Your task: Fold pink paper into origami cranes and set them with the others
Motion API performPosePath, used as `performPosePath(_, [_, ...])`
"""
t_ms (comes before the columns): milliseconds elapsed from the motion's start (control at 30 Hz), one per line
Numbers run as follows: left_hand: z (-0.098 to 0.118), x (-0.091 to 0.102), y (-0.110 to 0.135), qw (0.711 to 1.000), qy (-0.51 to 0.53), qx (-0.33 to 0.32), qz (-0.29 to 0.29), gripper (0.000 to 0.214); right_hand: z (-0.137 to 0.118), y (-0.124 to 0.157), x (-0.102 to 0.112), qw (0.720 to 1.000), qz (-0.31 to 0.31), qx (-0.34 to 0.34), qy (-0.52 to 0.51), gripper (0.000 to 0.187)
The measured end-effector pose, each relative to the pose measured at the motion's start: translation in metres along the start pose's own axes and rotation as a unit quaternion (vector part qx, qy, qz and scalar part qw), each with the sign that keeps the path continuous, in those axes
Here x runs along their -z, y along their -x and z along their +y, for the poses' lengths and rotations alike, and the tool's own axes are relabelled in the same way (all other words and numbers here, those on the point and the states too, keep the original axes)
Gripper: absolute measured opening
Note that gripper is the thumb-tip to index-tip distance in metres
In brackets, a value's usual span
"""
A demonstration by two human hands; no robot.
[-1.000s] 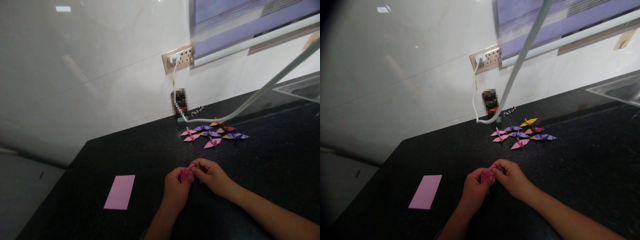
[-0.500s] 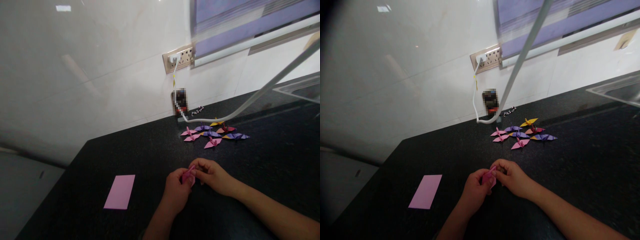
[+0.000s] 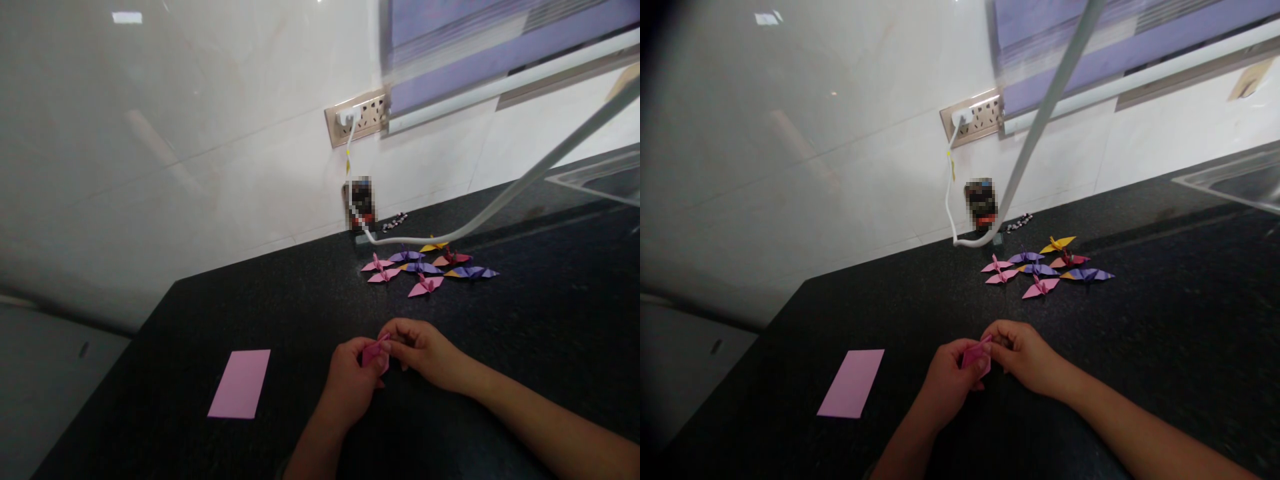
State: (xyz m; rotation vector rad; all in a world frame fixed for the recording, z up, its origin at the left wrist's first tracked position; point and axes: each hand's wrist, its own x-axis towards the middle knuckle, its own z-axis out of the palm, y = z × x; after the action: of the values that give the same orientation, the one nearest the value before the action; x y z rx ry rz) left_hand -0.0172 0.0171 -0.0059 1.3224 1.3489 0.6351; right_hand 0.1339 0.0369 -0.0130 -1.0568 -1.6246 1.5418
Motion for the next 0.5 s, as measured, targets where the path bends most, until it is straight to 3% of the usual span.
performPosePath(200, [-0.0032, 0.0005, 0.0004, 1.000, -0.020, -0.021, -0.006, 0.027, -0.0016, 0.0004, 0.0022, 1.000, 0.007, 0.003, 0.029, 0.017])
performPosePath(500, [-0.0013, 0.0004, 0.0000, 1.000, 0.008, -0.016, 0.006, 0.029, 0.0009, -0.0020, 0.0022, 1.000, -0.021, -0.003, -0.015, 0.018])
